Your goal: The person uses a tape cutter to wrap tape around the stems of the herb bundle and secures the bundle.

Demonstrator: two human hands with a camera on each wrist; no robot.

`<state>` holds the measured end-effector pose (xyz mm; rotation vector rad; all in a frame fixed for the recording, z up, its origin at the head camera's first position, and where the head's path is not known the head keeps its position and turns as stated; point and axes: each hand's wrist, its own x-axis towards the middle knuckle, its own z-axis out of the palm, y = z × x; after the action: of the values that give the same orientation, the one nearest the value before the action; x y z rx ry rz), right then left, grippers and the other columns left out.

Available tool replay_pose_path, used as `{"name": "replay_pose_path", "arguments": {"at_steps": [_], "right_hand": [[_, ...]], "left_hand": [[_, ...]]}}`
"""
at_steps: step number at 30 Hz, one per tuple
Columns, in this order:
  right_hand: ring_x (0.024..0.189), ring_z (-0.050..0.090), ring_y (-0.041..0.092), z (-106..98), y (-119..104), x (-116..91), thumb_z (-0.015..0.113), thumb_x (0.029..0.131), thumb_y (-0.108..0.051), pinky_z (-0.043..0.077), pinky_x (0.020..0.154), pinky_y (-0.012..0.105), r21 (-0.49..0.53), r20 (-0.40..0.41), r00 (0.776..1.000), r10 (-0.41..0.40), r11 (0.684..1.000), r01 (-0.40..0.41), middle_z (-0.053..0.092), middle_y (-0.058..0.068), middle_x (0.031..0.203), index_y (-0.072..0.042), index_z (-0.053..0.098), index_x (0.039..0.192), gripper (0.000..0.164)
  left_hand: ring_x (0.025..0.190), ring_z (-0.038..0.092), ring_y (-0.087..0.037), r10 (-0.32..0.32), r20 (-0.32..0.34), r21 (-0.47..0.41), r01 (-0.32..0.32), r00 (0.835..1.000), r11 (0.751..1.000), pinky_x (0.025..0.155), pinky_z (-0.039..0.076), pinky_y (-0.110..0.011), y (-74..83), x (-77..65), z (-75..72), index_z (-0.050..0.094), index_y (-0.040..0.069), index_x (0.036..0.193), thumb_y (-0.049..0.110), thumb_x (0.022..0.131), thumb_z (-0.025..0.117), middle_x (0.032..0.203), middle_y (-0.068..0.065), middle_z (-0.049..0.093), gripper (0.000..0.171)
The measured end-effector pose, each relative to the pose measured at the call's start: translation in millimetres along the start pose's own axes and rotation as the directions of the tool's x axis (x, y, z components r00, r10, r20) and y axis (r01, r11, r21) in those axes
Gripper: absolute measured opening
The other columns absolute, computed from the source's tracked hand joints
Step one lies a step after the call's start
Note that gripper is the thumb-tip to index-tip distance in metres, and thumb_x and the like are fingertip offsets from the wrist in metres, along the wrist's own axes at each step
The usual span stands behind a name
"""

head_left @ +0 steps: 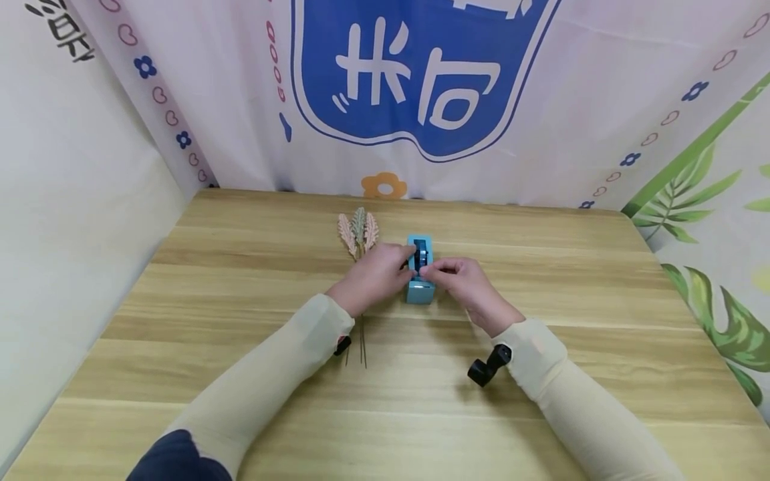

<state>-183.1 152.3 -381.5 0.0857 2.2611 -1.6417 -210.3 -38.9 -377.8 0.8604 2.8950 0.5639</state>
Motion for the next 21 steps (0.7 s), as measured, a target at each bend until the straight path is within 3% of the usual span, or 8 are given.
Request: {"name": "replay_pose_path", "arguments": {"at_steps": [12,21], "right_hand": [[0.077,0.057,0.012,6.1,-3.7,-4.3,0.068,0.103,-0.021,0.043,0.068,0.027,0.114,0.009,1.000,0.022,0.993,-0.022,0.075,-0.013,0.080,-0.007,0.075,0.106,0.017],[0.079,0.062,0.009,6.2,-3.8,-8.6,0.067,0.104,-0.019,0.048,0.071,0.027,0.119,-0.011,1.000,0.001,0.993,0.001,0.076,-0.011,0.081,-0.003,0.075,0.106,0.018]], "left_hand": [[0.072,0.057,-0.013,-0.028,0.011,-0.032,0.028,1.000,0.999,0.070,0.052,-0.027,2.6,-1.9,-2.3,0.058,0.000,0.145,0.019,0.103,0.067,0.108,-0.011,0.076,0.047],[0.074,0.058,-0.014,-0.027,-0.006,-0.043,0.027,1.000,0.999,0.072,0.054,-0.028,5.3,-3.0,-4.1,0.059,-0.001,0.144,0.018,0.103,0.068,0.114,-0.013,0.077,0.046]]}}
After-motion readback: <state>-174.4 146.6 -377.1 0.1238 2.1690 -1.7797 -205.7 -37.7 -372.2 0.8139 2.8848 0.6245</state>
